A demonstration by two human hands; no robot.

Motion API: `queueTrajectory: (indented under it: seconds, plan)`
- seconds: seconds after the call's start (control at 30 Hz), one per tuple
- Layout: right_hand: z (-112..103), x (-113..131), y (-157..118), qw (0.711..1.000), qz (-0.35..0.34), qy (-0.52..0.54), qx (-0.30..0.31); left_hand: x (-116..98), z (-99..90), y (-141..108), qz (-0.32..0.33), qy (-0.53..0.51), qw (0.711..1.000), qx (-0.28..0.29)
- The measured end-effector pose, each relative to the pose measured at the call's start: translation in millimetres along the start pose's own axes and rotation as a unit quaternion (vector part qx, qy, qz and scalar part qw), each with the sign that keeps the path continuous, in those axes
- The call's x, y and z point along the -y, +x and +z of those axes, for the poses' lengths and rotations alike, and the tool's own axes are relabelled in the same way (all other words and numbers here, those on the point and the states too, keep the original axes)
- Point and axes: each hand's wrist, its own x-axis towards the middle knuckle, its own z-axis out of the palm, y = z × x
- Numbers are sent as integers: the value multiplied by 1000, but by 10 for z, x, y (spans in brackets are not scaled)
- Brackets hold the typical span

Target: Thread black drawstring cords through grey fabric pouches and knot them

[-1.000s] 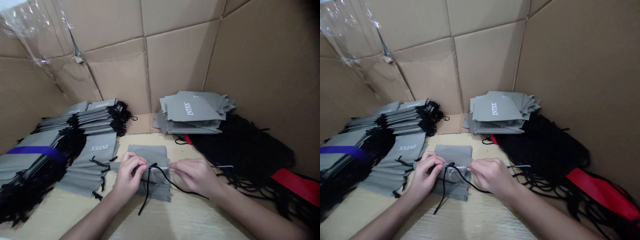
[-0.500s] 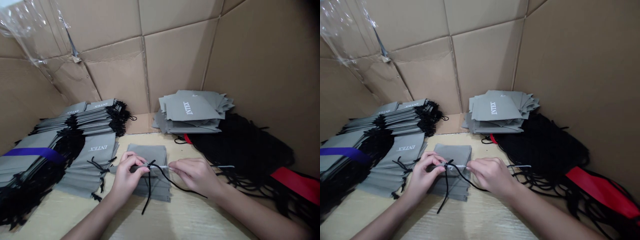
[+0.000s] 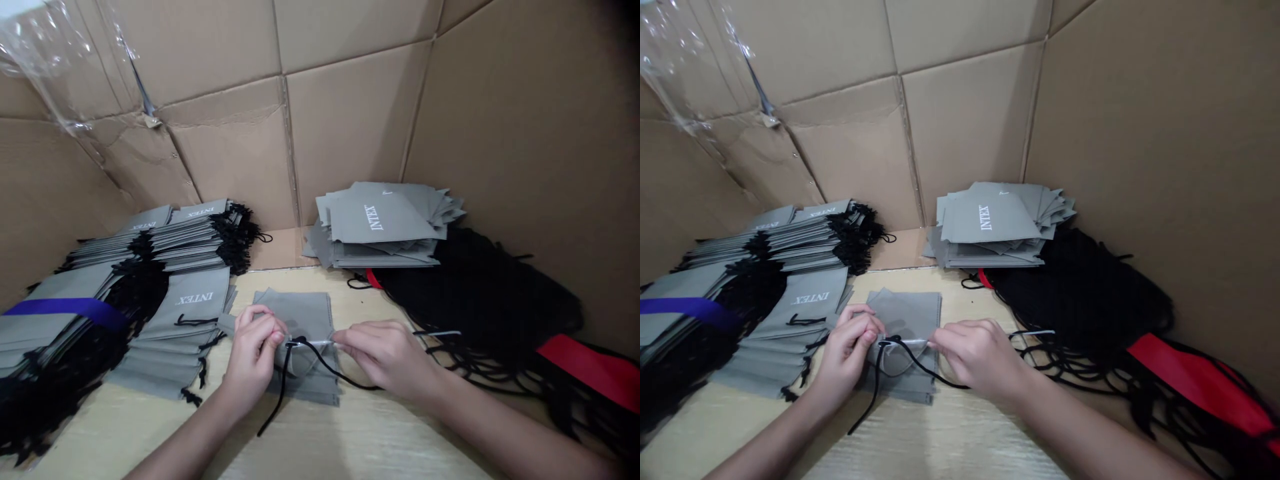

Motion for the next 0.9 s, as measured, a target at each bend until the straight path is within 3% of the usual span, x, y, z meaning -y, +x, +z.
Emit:
queueTrajectory:
  seconds: [0.9]
  plan:
    - [-4, -7, 13, 1000, 5, 21, -4, -26, 30, -22, -15, -31, 999, -17]
